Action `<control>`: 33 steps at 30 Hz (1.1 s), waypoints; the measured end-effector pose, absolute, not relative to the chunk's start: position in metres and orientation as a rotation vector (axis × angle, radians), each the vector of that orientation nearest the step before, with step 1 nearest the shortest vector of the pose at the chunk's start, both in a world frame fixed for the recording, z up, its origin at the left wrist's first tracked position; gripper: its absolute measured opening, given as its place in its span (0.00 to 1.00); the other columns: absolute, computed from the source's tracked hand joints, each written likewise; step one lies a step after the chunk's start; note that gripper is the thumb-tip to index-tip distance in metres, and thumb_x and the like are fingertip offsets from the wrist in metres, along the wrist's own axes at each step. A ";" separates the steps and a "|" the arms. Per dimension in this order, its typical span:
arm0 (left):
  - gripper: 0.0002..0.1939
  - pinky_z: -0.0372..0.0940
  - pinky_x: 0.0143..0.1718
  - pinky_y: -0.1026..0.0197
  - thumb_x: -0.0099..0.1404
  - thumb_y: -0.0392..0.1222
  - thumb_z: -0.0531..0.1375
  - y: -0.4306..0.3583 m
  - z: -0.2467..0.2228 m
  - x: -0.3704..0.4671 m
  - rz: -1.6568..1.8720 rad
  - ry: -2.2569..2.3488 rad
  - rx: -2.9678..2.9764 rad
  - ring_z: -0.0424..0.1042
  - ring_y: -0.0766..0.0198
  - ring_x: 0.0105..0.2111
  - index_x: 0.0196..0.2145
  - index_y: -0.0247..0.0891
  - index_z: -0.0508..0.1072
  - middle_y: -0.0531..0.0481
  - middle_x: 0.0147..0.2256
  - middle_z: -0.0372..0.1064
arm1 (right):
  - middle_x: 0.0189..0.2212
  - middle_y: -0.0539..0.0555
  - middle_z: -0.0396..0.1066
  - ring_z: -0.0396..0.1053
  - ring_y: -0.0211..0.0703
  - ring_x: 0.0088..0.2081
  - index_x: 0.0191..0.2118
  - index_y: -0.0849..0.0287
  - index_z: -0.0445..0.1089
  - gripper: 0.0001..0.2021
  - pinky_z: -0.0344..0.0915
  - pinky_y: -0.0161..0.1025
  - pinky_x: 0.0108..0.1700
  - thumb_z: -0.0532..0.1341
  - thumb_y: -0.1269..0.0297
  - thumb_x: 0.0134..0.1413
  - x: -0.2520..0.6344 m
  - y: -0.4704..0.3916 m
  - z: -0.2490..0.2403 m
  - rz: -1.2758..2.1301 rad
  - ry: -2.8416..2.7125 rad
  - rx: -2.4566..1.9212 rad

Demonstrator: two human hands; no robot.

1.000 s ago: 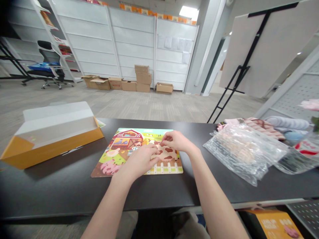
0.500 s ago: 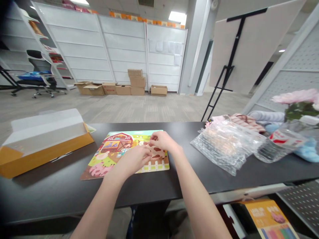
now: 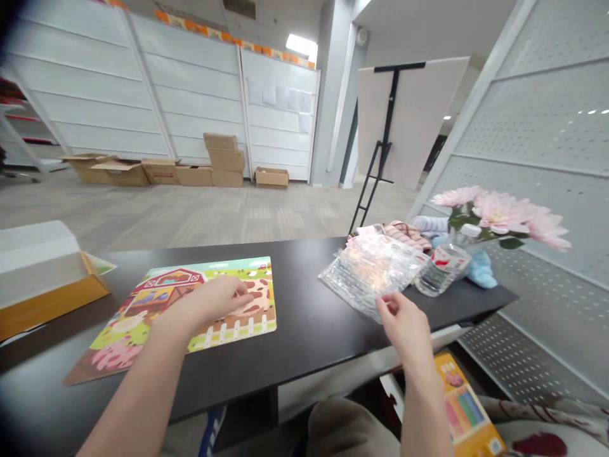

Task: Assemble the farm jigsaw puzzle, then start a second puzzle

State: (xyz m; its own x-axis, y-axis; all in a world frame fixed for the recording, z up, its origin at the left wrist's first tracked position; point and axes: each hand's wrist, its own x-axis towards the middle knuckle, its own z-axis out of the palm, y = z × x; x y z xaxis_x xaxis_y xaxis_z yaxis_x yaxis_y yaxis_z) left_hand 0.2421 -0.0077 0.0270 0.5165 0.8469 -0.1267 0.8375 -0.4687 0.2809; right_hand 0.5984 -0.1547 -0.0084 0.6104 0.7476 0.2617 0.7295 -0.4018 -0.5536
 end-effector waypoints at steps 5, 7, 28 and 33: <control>0.13 0.58 0.30 0.61 0.65 0.42 0.55 -0.008 0.024 0.261 0.138 1.304 2.561 0.73 0.57 0.31 0.29 0.39 0.78 0.44 0.31 0.77 | 0.42 0.64 0.79 0.77 0.54 0.37 0.56 0.60 0.71 0.35 0.71 0.47 0.40 0.64 0.42 0.45 0.640 -0.176 -0.035 0.064 -0.988 -2.029; 0.14 0.60 0.33 0.60 0.67 0.41 0.53 -0.013 0.023 0.264 0.280 1.242 2.592 0.75 0.56 0.34 0.34 0.40 0.80 0.44 0.35 0.79 | 0.43 0.65 0.79 0.77 0.55 0.41 0.54 0.61 0.73 0.35 0.72 0.47 0.42 0.64 0.42 0.45 0.636 -0.168 -0.038 0.170 -1.020 -1.929; 0.27 0.71 0.38 0.62 0.63 0.51 0.67 -0.037 0.013 0.209 1.040 0.608 1.343 0.76 0.64 0.35 0.58 0.42 0.72 0.45 0.42 0.77 | 0.40 0.51 0.76 0.75 0.39 0.38 0.45 0.50 0.77 0.09 0.73 0.36 0.42 0.66 0.65 0.59 0.417 -0.099 0.027 0.502 -1.208 -0.863; 0.27 0.70 0.34 0.65 0.56 0.43 0.71 -0.021 0.018 0.171 1.504 0.815 1.220 0.76 0.66 0.34 0.53 0.39 0.75 0.46 0.39 0.78 | 0.53 0.55 0.73 0.74 0.47 0.51 0.54 0.49 0.73 0.15 0.73 0.45 0.54 0.64 0.63 0.62 0.403 -0.089 0.019 0.632 -1.530 -0.904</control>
